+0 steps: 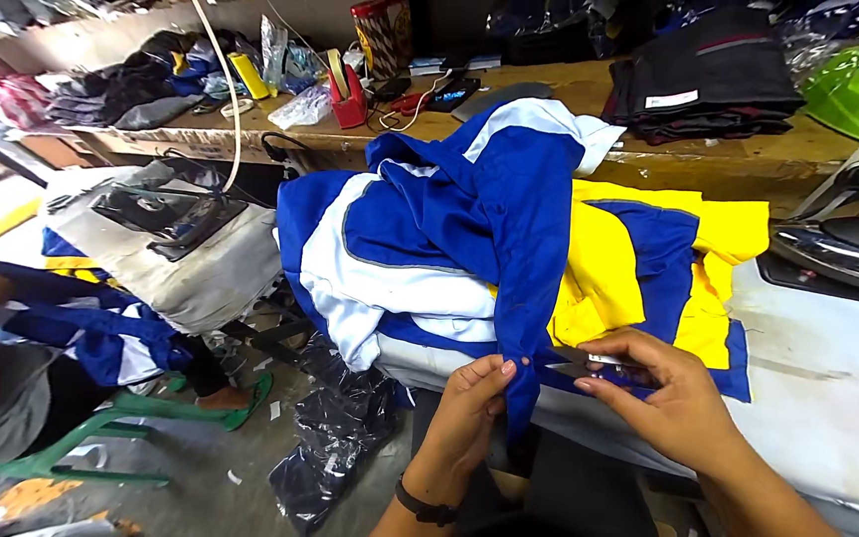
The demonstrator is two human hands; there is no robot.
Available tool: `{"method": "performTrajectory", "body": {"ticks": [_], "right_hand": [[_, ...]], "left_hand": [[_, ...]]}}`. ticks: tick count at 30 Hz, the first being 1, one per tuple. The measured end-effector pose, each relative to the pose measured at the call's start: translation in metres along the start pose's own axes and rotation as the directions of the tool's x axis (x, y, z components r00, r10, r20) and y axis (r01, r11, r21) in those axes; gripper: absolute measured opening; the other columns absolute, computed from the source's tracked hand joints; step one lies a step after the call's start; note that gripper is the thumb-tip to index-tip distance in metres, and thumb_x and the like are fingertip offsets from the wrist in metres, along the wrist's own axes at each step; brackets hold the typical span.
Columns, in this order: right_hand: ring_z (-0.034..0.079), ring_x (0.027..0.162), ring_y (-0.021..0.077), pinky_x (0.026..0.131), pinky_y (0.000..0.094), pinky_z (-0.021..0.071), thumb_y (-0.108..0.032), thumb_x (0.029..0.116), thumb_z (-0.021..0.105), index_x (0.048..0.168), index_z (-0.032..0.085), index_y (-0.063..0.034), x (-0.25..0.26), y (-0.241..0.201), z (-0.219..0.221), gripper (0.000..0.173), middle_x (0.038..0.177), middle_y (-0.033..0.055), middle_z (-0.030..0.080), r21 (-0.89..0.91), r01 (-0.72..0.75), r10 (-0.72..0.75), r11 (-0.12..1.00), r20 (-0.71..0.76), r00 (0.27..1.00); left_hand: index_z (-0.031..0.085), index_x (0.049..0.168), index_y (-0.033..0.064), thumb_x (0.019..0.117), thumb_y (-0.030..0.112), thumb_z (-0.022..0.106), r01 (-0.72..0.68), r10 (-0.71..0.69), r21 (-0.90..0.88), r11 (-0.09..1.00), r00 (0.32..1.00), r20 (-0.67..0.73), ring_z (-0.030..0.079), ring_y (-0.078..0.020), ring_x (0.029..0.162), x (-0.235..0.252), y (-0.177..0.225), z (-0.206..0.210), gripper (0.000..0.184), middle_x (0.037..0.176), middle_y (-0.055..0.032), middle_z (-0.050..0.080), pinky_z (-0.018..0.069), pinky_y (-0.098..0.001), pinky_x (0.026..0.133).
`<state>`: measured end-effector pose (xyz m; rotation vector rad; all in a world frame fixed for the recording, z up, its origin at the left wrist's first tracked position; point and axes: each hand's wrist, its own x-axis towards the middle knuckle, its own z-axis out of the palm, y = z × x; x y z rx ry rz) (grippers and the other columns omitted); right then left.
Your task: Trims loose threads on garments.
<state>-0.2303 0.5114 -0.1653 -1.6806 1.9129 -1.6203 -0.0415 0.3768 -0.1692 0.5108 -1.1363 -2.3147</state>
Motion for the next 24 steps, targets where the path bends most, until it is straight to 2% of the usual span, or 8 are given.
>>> {"method": "performTrajectory", "body": {"ticks": [5, 9, 13, 15, 17, 18, 20, 24], "right_hand": [[0.066, 0.089, -0.0007, 0.077, 0.0175, 0.0543, -0.040, 0.0930, 0.073, 0.107, 0.079, -0.0134, 0.006, 0.006, -0.005, 0.031, 0.099, -0.0038, 0.074, -0.067, 0.091, -0.088, 0.994, 0.051, 0.995], [0.066, 0.087, 0.0039, 0.078, 0.0286, 0.0524, -0.043, 0.0967, 0.067, 0.105, 0.080, -0.0170, 0.015, 0.004, -0.006, 0.030, 0.098, -0.0049, 0.075, -0.161, 0.170, -0.156, 0.972, 0.096, 0.983], [0.067, 0.084, 0.0059, 0.075, 0.0297, 0.0516, -0.040, 0.0995, 0.064, 0.099, 0.080, -0.0177, 0.020, 0.003, -0.008, 0.028, 0.094, -0.0036, 0.076, -0.220, 0.228, -0.209, 0.949, 0.105, 0.972], [0.066, 0.081, 0.0034, 0.072, 0.0258, 0.0515, -0.041, 0.0988, 0.065, 0.099, 0.080, -0.0168, 0.018, 0.002, -0.008, 0.028, 0.092, -0.0041, 0.075, -0.198, 0.196, -0.182, 0.960, 0.091, 0.979], [0.063, 0.079, -0.0015, 0.067, 0.0172, 0.0502, -0.041, 0.0965, 0.068, 0.101, 0.079, -0.0147, 0.014, 0.001, -0.007, 0.028, 0.092, -0.0046, 0.073, -0.144, 0.135, -0.128, 0.980, 0.058, 0.990], [0.063, 0.080, -0.0026, 0.067, 0.0148, 0.0502, -0.040, 0.0956, 0.069, 0.101, 0.079, -0.0136, 0.012, 0.001, -0.006, 0.029, 0.092, -0.0041, 0.073, -0.124, 0.116, -0.112, 0.985, 0.040, 0.993], [0.064, 0.083, -0.0016, 0.070, 0.0156, 0.0515, -0.039, 0.0953, 0.070, 0.102, 0.079, -0.0129, 0.007, 0.000, -0.004, 0.028, 0.093, -0.0030, 0.074, -0.117, 0.111, -0.110, 0.987, 0.010, 0.994], [0.066, 0.085, 0.0021, 0.075, 0.0217, 0.0520, -0.039, 0.0963, 0.069, 0.104, 0.079, -0.0143, 0.006, -0.003, -0.001, 0.028, 0.095, -0.0024, 0.075, -0.162, 0.156, -0.161, 0.974, -0.017, 0.987]], "left_hand": [[0.075, 0.095, 0.0037, 0.1009, 0.005, 0.055, 0.006, -0.007, 0.027, 1.000, 1.000, 0.020, 0.061, -0.0004, 0.066, 0.002, 0.003, 0.001, 0.021, 0.083, -0.0029, 0.072, 0.0476, -0.0150, 0.058], [0.074, 0.088, 0.0058, 0.0988, 0.005, 0.057, -0.016, 0.013, 0.073, 0.997, 0.999, 0.042, 0.055, 0.0023, 0.060, 0.002, 0.004, 0.001, 0.020, 0.074, 0.0020, 0.068, 0.0431, -0.0137, 0.054], [0.074, 0.087, 0.0071, 0.0984, 0.006, 0.058, -0.008, 0.003, 0.098, 0.995, 0.999, 0.053, 0.053, 0.0026, 0.059, 0.003, 0.005, 0.001, 0.020, 0.072, 0.0036, 0.065, 0.0415, -0.0137, 0.053], [0.074, 0.090, 0.0067, 0.0991, 0.006, 0.057, -0.020, 0.015, 0.105, 0.994, 0.998, 0.053, 0.055, 0.0024, 0.060, 0.003, 0.004, 0.002, 0.019, 0.075, 0.0026, 0.067, 0.0429, -0.0137, 0.055], [0.075, 0.095, 0.0053, 0.0993, 0.005, 0.058, -0.092, 0.088, 0.140, 0.986, 0.995, 0.035, 0.061, 0.0006, 0.069, 0.001, 0.003, 0.003, 0.017, 0.084, 0.0004, 0.071, 0.0487, -0.0152, 0.062], [0.074, 0.098, 0.0043, 0.0995, 0.004, 0.058, -0.156, 0.153, 0.184, 0.971, 0.988, 0.028, 0.066, -0.0015, 0.078, 0.000, 0.001, 0.003, 0.016, 0.092, -0.0010, 0.073, 0.0538, -0.0174, 0.070], [0.073, 0.101, 0.0012, 0.0992, 0.001, 0.057, -0.291, 0.294, 0.301, 0.908, 0.955, 0.034, 0.067, -0.0058, 0.093, -0.001, -0.004, 0.003, 0.016, 0.103, -0.0028, 0.072, 0.0557, -0.0228, 0.085], [0.074, 0.097, -0.0001, 0.0985, 0.001, 0.059, -0.434, 0.439, 0.411, 0.802, 0.894, 0.088, 0.066, -0.0078, 0.102, 0.001, -0.010, 0.001, 0.015, 0.106, -0.0040, 0.071, 0.0546, -0.0246, 0.091]]}}
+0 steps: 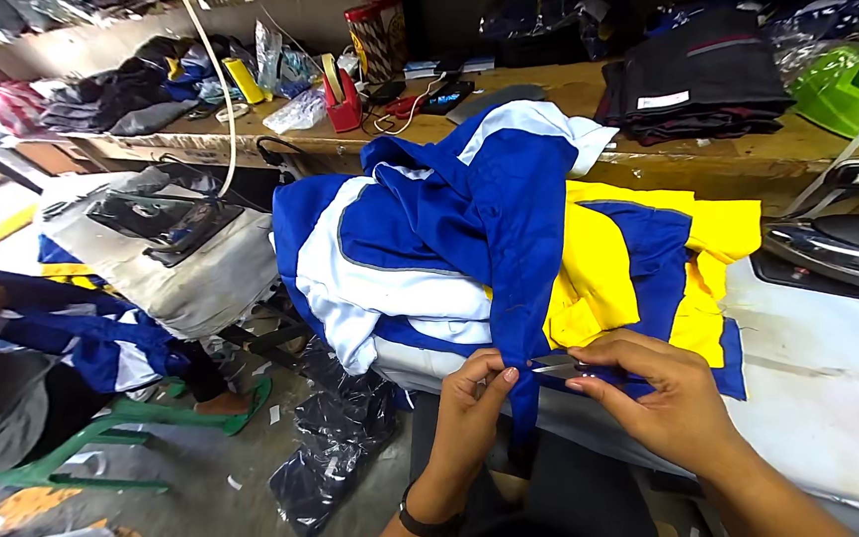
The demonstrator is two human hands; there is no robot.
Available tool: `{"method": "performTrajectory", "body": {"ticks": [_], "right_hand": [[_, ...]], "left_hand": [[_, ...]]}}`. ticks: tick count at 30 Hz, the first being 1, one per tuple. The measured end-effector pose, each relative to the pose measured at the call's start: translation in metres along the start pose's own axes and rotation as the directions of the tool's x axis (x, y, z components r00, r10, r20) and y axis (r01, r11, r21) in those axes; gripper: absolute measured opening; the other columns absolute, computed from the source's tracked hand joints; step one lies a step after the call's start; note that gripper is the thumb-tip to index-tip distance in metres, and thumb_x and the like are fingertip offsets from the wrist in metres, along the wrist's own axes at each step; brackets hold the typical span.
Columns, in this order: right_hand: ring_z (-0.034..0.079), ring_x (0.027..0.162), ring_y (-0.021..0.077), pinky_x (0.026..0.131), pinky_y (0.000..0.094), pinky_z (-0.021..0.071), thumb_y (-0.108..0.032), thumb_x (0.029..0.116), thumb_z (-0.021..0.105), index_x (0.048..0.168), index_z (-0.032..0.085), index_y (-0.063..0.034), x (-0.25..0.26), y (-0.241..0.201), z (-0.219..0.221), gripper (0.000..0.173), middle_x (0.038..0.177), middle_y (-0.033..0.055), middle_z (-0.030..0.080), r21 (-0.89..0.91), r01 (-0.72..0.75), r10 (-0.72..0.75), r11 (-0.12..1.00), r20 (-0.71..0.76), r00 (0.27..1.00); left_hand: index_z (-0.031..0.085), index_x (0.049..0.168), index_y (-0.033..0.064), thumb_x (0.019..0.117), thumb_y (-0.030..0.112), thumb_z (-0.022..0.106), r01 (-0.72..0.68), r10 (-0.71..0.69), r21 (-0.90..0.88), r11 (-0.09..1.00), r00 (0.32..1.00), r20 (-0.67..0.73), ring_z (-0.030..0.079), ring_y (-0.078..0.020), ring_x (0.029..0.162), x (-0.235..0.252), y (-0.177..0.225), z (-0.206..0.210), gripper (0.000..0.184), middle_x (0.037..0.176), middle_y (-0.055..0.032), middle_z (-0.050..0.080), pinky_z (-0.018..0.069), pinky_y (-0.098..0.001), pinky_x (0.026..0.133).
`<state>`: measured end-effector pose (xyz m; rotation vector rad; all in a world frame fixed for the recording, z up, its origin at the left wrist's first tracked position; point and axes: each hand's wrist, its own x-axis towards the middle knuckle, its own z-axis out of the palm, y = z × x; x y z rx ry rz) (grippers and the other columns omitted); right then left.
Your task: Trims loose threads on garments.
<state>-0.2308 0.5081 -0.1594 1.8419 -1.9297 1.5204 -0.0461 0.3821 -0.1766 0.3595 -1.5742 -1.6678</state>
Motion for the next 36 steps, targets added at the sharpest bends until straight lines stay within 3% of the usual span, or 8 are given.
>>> {"method": "performTrajectory", "body": {"ticks": [8, 16, 20, 22, 24, 27, 36], "right_hand": [[0.067, 0.085, 0.0046, 0.074, 0.0251, 0.0525, -0.038, 0.0982, 0.067, 0.101, 0.080, -0.0149, 0.004, 0.001, 0.002, 0.027, 0.095, -0.0020, 0.076, -0.052, 0.052, -0.052, 0.997, 0.003, 0.999], [0.066, 0.081, 0.0042, 0.072, 0.0244, 0.0513, -0.037, 0.0991, 0.066, 0.098, 0.079, -0.0148, 0.008, 0.003, -0.002, 0.026, 0.091, -0.0022, 0.075, -0.037, 0.066, -0.064, 0.997, 0.042, 0.997], [0.062, 0.081, -0.0048, 0.067, 0.0097, 0.0499, -0.035, 0.0945, 0.072, 0.102, 0.076, -0.0093, 0.003, 0.000, 0.002, 0.027, 0.093, -0.0029, 0.071, 0.120, -0.054, 0.052, 0.991, 0.018, 0.998], [0.061, 0.082, -0.0059, 0.066, 0.0077, 0.0472, -0.034, 0.0925, 0.073, 0.105, 0.076, -0.0075, -0.002, -0.006, 0.006, 0.029, 0.095, -0.0021, 0.071, 0.136, -0.097, 0.100, 0.986, -0.015, 0.995], [0.063, 0.084, -0.0040, 0.068, 0.0098, 0.0496, -0.035, 0.0930, 0.073, 0.104, 0.077, -0.0081, -0.008, -0.011, 0.011, 0.029, 0.095, -0.0011, 0.072, 0.093, -0.100, 0.105, 0.991, -0.055, 0.993], [0.066, 0.086, 0.0000, 0.073, 0.0146, 0.0525, -0.035, 0.0942, 0.071, 0.103, 0.077, -0.0089, -0.016, -0.015, 0.017, 0.028, 0.095, 0.0001, 0.074, -0.001, -0.086, 0.085, 0.996, -0.103, 0.991], [0.068, 0.084, 0.0077, 0.073, 0.0225, 0.0528, -0.034, 0.0982, 0.067, 0.100, 0.078, -0.0097, -0.019, -0.017, 0.020, 0.027, 0.093, 0.0035, 0.075, -0.172, -0.020, -0.009, 0.985, -0.167, 0.986]], "left_hand": [[0.072, 0.096, -0.0002, 0.0981, 0.001, 0.059, -0.011, 0.011, -0.011, 1.000, 0.999, 0.042, 0.065, -0.0061, 0.100, 0.001, -0.001, 0.000, 0.013, 0.105, -0.0031, 0.070, 0.0544, -0.0228, 0.088], [0.074, 0.094, 0.0013, 0.0979, 0.004, 0.062, -0.120, 0.110, 0.081, 0.990, 0.988, 0.110, 0.063, -0.0048, 0.100, 0.004, -0.005, -0.006, 0.013, 0.102, -0.0010, 0.069, 0.0527, -0.0210, 0.088], [0.074, 0.096, 0.0011, 0.0982, 0.002, 0.060, 0.032, -0.029, -0.054, 0.998, 0.998, 0.057, 0.066, -0.0062, 0.100, 0.001, 0.001, -0.002, 0.014, 0.104, -0.0025, 0.071, 0.0548, -0.0237, 0.089], [0.075, 0.100, 0.0009, 0.0987, 0.001, 0.059, 0.159, -0.158, -0.183, 0.970, 0.987, 0.022, 0.068, -0.0072, 0.097, -0.001, 0.005, 0.002, 0.016, 0.106, -0.0045, 0.073, 0.0564, -0.0244, 0.088], [0.076, 0.102, 0.0020, 0.0990, 0.002, 0.058, 0.248, -0.254, -0.261, 0.933, 0.967, 0.013, 0.067, -0.0041, 0.085, -0.004, 0.007, 0.006, 0.018, 0.103, -0.0045, 0.074, 0.0554, -0.0197, 0.075], [0.076, 0.099, 0.0027, 0.0990, 0.002, 0.058, 0.290, -0.300, -0.316, 0.904, 0.954, 0.016, 0.059, 0.0008, 0.070, -0.005, 0.006, 0.009, 0.018, 0.096, -0.0033, 0.073, 0.0468, -0.0147, 0.061], [0.076, 0.098, 0.0024, 0.0991, 0.002, 0.058, 0.312, -0.342, -0.390, 0.867, 0.940, -0.009, 0.060, -0.0002, 0.071, -0.009, 0.004, 0.019, 0.019, 0.096, -0.0049, 0.073, 0.0472, -0.0151, 0.061]]}}
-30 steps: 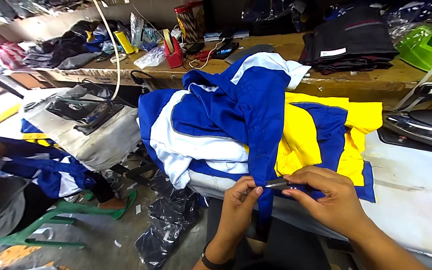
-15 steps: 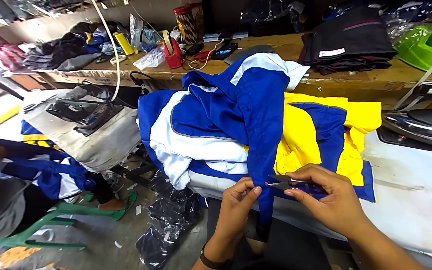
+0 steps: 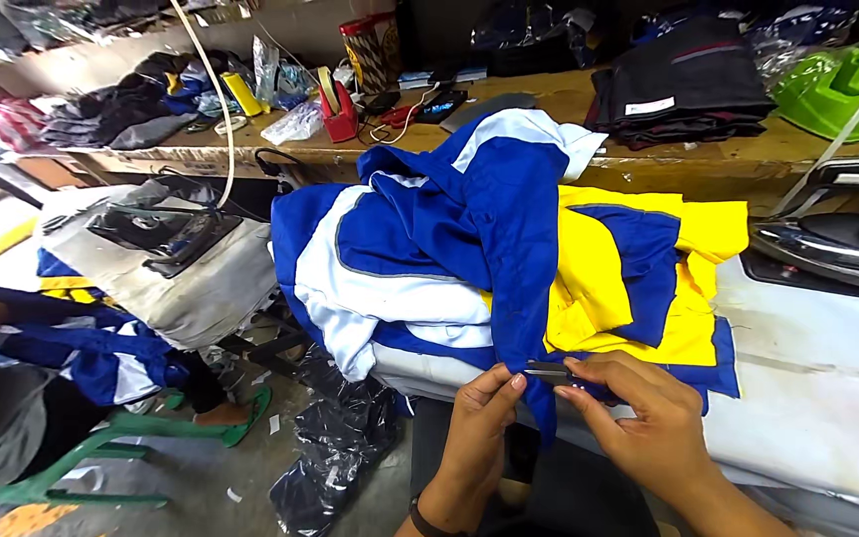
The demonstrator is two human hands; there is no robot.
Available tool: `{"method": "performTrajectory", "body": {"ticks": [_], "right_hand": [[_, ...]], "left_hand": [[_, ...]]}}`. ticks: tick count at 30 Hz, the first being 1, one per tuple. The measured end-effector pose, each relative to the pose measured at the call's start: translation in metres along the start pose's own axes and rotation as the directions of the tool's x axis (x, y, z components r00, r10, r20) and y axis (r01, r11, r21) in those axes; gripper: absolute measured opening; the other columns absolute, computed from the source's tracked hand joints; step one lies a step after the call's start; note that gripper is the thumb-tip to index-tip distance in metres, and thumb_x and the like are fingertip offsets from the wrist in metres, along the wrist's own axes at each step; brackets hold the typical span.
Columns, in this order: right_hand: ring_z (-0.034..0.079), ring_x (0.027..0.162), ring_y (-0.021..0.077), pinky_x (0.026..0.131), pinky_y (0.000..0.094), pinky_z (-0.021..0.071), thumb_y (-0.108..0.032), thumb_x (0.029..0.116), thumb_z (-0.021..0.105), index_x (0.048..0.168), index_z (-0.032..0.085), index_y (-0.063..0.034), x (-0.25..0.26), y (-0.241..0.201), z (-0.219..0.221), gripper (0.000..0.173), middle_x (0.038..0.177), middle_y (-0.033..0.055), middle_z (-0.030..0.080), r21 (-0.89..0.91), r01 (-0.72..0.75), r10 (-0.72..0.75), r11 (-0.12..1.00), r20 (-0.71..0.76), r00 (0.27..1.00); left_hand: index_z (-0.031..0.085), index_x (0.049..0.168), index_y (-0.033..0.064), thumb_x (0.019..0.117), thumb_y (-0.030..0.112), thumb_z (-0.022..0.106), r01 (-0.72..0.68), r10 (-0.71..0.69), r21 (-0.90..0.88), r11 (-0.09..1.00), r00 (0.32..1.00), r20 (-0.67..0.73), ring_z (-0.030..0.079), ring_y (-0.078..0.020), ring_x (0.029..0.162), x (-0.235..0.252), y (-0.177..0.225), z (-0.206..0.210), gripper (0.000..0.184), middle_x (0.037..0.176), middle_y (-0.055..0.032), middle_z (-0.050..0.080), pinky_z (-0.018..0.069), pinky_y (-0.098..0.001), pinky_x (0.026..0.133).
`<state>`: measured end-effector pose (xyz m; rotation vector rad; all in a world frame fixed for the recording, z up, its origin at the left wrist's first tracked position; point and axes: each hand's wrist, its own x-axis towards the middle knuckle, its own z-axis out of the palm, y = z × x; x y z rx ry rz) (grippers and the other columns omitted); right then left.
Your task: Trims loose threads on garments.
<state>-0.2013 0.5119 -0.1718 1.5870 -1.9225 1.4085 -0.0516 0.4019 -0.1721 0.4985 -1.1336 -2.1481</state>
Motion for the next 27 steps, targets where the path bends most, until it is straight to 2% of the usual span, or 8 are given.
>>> {"method": "performTrajectory", "body": {"ticks": [4, 8, 10, 12, 15, 17, 22, 27], "right_hand": [[0.063, 0.078, -0.0042, 0.065, 0.0114, 0.0497, -0.034, 0.0928, 0.071, 0.097, 0.078, -0.0112, 0.001, 0.001, -0.003, 0.024, 0.090, -0.0041, 0.073, 0.187, -0.191, 0.176, 0.964, 0.096, 0.980], [0.066, 0.078, -0.0052, 0.065, 0.0105, 0.0526, -0.032, 0.0876, 0.076, 0.094, 0.077, -0.0118, 0.005, 0.003, -0.006, 0.021, 0.091, -0.0061, 0.075, 0.339, -0.366, 0.313, 0.867, 0.203, 0.928], [0.066, 0.078, -0.0053, 0.065, 0.0105, 0.0524, -0.032, 0.0869, 0.076, 0.093, 0.077, -0.0135, 0.006, 0.002, -0.007, 0.020, 0.090, -0.0070, 0.075, 0.324, -0.387, 0.332, 0.863, 0.213, 0.919], [0.067, 0.078, -0.0048, 0.066, 0.0110, 0.0533, -0.032, 0.0870, 0.076, 0.092, 0.077, -0.0142, 0.007, 0.002, -0.009, 0.019, 0.089, -0.0073, 0.075, 0.324, -0.403, 0.341, 0.856, 0.231, 0.911], [0.069, 0.079, -0.0025, 0.069, 0.0129, 0.0564, -0.029, 0.0870, 0.077, 0.091, 0.076, -0.0126, 0.009, 0.003, -0.010, 0.017, 0.088, -0.0062, 0.075, 0.378, -0.422, 0.342, 0.824, 0.260, 0.903], [0.069, 0.080, -0.0027, 0.069, 0.0127, 0.0564, -0.029, 0.0875, 0.077, 0.093, 0.076, -0.0123, 0.009, 0.003, -0.010, 0.017, 0.089, -0.0061, 0.075, 0.379, -0.415, 0.338, 0.827, 0.255, 0.906], [0.059, 0.073, -0.0079, 0.061, 0.0085, 0.0464, -0.034, 0.0866, 0.076, 0.098, 0.078, -0.0125, 0.006, 0.002, -0.006, 0.025, 0.089, -0.0082, 0.072, 0.261, -0.345, 0.309, 0.902, 0.168, 0.936], [0.063, 0.075, -0.0067, 0.064, 0.0104, 0.0501, -0.034, 0.0895, 0.074, 0.093, 0.077, -0.0138, 0.004, 0.003, -0.004, 0.021, 0.089, -0.0080, 0.073, 0.247, -0.326, 0.298, 0.912, 0.147, 0.943]], "left_hand": [[0.076, 0.097, 0.0023, 0.0984, 0.002, 0.059, 0.001, -0.002, -0.012, 1.000, 1.000, -0.012, 0.059, 0.0001, 0.069, 0.000, -0.004, 0.001, 0.017, 0.096, -0.0048, 0.073, 0.0462, -0.0150, 0.059], [0.077, 0.097, 0.0024, 0.0980, 0.002, 0.060, -0.035, 0.036, 0.024, 0.999, 0.999, -0.023, 0.061, -0.0002, 0.074, 0.001, -0.006, 0.001, 0.017, 0.099, -0.0050, 0.073, 0.0481, -0.0152, 0.062], [0.077, 0.097, 0.0021, 0.0974, 0.001, 0.060, -0.071, 0.073, 0.061, 0.996, 0.997, -0.035, 0.064, -0.0019, 0.079, 0.001, -0.008, 0.001, 0.017, 0.102, -0.0051, 0.074, 0.0509, -0.0167, 0.067], [0.077, 0.096, 0.0019, 0.0969, 0.001, 0.061, -0.117, 0.122, 0.107, 0.987, 0.992, -0.035, 0.068, -0.0063, 0.092, 0.001, -0.009, 0.001, 0.016, 0.105, -0.0062, 0.074, 0.0560, -0.0214, 0.079], [0.077, 0.096, 0.0009, 0.0969, 0.002, 0.062, -0.193, 0.199, 0.182, 0.964, 0.980, -0.014, 0.068, -0.0103, 0.102, 0.003, -0.012, -0.001, 0.015, 0.107, -0.0069, 0.073, 0.0562, -0.0263, 0.090], [0.077, 0.095, 0.0008, 0.0970, 0.002, 0.062, -0.206, 0.212, 0.196, 0.959, 0.977, -0.012, 0.068, -0.0101, 0.101, 0.004, -0.012, -0.001, 0.016, 0.106, -0.0066, 0.073, 0.0561, -0.0261, 0.090], [0.077, 0.095, 0.0002, 0.0964, 0.001, 0.062, -0.184, 0.193, 0.182, 0.966, 0.981, -0.029, 0.068, -0.0092, 0.100, 0.003, -0.012, 0.000, 0.015, 0.107, -0.0073, 0.073, 0.0562, -0.0244, 0.087], [0.077, 0.094, 0.0010, 0.0962, 0.002, 0.063, -0.236, 0.239, 0.213, 0.948, 0.971, 0.013, 0.067, -0.0089, 0.100, 0.004, -0.017, -0.001, 0.014, 0.105, -0.0060, 0.073, 0.0562, -0.0245, 0.088]]}}
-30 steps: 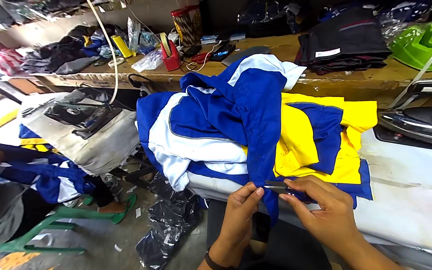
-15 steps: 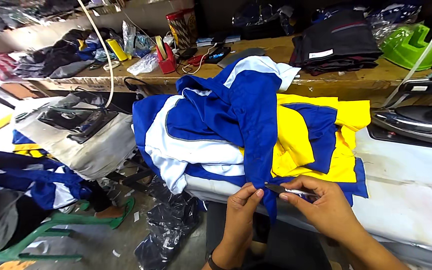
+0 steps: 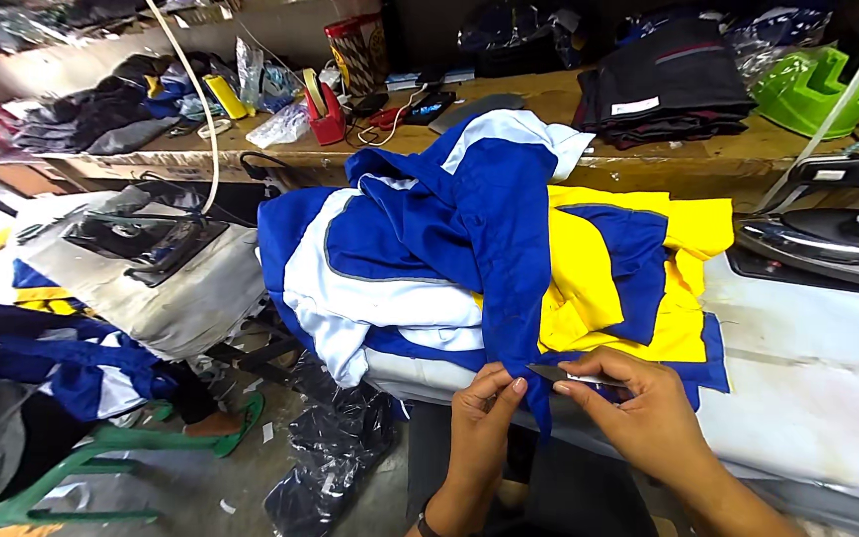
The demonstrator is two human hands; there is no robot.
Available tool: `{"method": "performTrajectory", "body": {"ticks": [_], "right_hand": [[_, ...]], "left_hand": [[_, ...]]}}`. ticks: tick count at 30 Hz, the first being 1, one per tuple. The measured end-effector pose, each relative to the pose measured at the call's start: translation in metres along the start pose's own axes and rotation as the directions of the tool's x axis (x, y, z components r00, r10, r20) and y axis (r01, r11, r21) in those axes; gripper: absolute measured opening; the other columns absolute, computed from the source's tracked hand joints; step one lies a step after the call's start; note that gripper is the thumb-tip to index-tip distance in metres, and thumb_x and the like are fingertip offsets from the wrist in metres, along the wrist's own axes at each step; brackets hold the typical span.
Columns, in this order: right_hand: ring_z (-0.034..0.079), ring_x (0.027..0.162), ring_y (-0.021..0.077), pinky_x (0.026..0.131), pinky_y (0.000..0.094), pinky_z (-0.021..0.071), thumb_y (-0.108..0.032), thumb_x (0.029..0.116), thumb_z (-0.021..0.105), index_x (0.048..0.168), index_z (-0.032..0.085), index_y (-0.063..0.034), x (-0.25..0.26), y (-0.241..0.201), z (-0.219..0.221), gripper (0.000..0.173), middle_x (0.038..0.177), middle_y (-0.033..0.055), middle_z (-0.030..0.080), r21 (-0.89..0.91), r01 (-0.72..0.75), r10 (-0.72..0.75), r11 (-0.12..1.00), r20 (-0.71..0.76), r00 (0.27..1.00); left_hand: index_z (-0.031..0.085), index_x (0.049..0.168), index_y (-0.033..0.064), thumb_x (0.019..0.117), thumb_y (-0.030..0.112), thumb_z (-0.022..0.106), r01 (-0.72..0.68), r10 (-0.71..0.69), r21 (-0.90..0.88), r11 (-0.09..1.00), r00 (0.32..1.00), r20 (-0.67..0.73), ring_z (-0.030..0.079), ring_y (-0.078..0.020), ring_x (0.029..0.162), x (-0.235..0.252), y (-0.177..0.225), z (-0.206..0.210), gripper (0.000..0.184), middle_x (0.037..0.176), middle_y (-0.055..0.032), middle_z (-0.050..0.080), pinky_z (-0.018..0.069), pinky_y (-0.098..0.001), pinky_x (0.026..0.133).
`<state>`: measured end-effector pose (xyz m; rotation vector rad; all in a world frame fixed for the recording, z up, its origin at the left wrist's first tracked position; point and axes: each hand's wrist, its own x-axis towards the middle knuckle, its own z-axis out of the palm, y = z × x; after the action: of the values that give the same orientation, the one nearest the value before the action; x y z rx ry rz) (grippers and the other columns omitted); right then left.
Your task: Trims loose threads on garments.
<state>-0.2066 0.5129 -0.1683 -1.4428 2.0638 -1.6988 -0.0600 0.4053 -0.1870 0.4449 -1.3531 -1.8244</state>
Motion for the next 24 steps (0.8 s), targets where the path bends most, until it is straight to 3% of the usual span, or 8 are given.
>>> {"method": "performTrajectory", "body": {"ticks": [4, 8, 11, 14, 17, 21, 22, 24], "right_hand": [[0.068, 0.077, -0.0027, 0.068, 0.0120, 0.0560, -0.025, 0.0872, 0.077, 0.095, 0.076, -0.0102, 0.003, -0.002, -0.005, 0.017, 0.089, -0.0054, 0.075, 0.174, -0.081, 0.072, 0.981, 0.053, 0.996], [0.061, 0.074, -0.0065, 0.061, 0.0091, 0.0481, -0.032, 0.0869, 0.077, 0.098, 0.077, -0.0118, -0.001, -0.001, -0.003, 0.023, 0.090, -0.0071, 0.072, 0.049, -0.017, 0.016, 0.999, 0.010, 1.000], [0.063, 0.076, -0.0068, 0.062, 0.0100, 0.0500, -0.035, 0.0894, 0.074, 0.097, 0.078, -0.0132, -0.003, -0.001, -0.001, 0.023, 0.091, -0.0075, 0.073, -0.043, 0.036, -0.037, 0.998, -0.013, 0.999], [0.065, 0.077, -0.0057, 0.065, 0.0104, 0.0519, -0.032, 0.0893, 0.074, 0.093, 0.077, -0.0131, 0.000, 0.001, -0.002, 0.019, 0.089, -0.0074, 0.074, 0.042, -0.016, 0.014, 0.999, 0.035, 0.999], [0.066, 0.073, -0.0028, 0.065, 0.0116, 0.0541, -0.024, 0.0898, 0.075, 0.098, 0.074, -0.0094, 0.005, -0.001, -0.005, 0.017, 0.089, -0.0063, 0.074, 0.265, -0.120, 0.093, 0.957, 0.111, 0.989], [0.053, 0.067, -0.0063, 0.058, 0.0089, 0.0438, -0.038, 0.0895, 0.075, 0.119, 0.063, -0.0058, 0.007, -0.006, -0.001, 0.045, 0.082, -0.0114, 0.061, 0.329, -0.133, 0.090, 0.935, 0.142, 0.986], [0.052, 0.065, -0.0061, 0.057, 0.0091, 0.0433, -0.034, 0.0882, 0.076, 0.116, 0.064, -0.0059, 0.007, -0.006, 0.001, 0.041, 0.079, -0.0116, 0.060, 0.342, -0.131, 0.088, 0.931, 0.138, 0.986], [0.060, 0.067, -0.0054, 0.061, 0.0111, 0.0506, -0.016, 0.0887, 0.073, 0.097, 0.066, -0.0116, 0.007, -0.006, -0.003, 0.012, 0.077, -0.0119, 0.065, 0.411, -0.085, 0.039, 0.908, 0.119, 0.992]], "left_hand": [[0.077, 0.095, 0.0015, 0.0967, 0.002, 0.062, 0.041, -0.041, -0.034, 0.999, 0.999, 0.000, 0.067, -0.0087, 0.100, 0.000, 0.003, -0.001, 0.015, 0.106, -0.0063, 0.073, 0.0561, -0.0246, 0.088], [0.078, 0.095, 0.0019, 0.0970, 0.002, 0.062, 0.076, -0.076, -0.075, 0.994, 0.997, 0.001, 0.068, -0.0074, 0.097, 0.001, 0.005, -0.001, 0.016, 0.106, -0.0062, 0.073, 0.0559, -0.0228, 0.084], [0.077, 0.095, 0.0021, 0.0974, 0.003, 0.062, 0.111, -0.111, -0.112, 0.987, 0.994, 0.004, 0.067, -0.0050, 0.090, 0.001, 0.006, 0.000, 0.016, 0.105, -0.0061, 0.073, 0.0548, -0.0198, 0.076], [0.078, 0.094, 0.0019, 0.0966, 0.002, 0.063, 0.091, -0.092, -0.084, 0.992, 0.996, -0.005, 0.068, -0.0069, 0.095, 0.001, 0.004, 0.000, 0.015, 0.105, -0.0063, 0.073, 0.0559, -0.0222, 0.082], [0.077, 0.094, 0.0017, 0.0962, 0.003, 0.063, 0.016, -0.016, -0.010, 1.000, 1.000, 0.014, 0.067, -0.0093, 0.102, 0.000, 0.001, -0.001, 0.014, 0.105, -0.0056, 0.073, 0.0553, -0.0248, 0.090], [0.077, 0.095, 0.0020, 0.0961, 0.008, 0.066, -0.230, 0.198, 0.186, 0.955, 0.964, 0.175, 0.064, -0.0061, 0.102, 0.000, -0.004, 0.002, 0.012, 0.107, -0.0041, 0.070, 0.0547, -0.0208, 0.088], [0.077, 0.092, 0.0024, 0.0955, 0.011, 0.068, -0.312, 0.248, 0.251, 0.916, 0.934, 0.256, 0.063, -0.0061, 0.103, 0.000, -0.005, 0.003, 0.013, 0.106, -0.0046, 0.070, 0.0526, -0.0214, 0.090], [0.077, 0.091, 0.0041, 0.0962, 0.017, 0.069, -0.447, 0.297, 0.299, 0.843, 0.850, 0.434, 0.061, -0.0073, 0.103, 0.002, -0.001, 0.005, 0.017, 0.103, -0.0052, 0.070, 0.0493, -0.0225, 0.091]]}}
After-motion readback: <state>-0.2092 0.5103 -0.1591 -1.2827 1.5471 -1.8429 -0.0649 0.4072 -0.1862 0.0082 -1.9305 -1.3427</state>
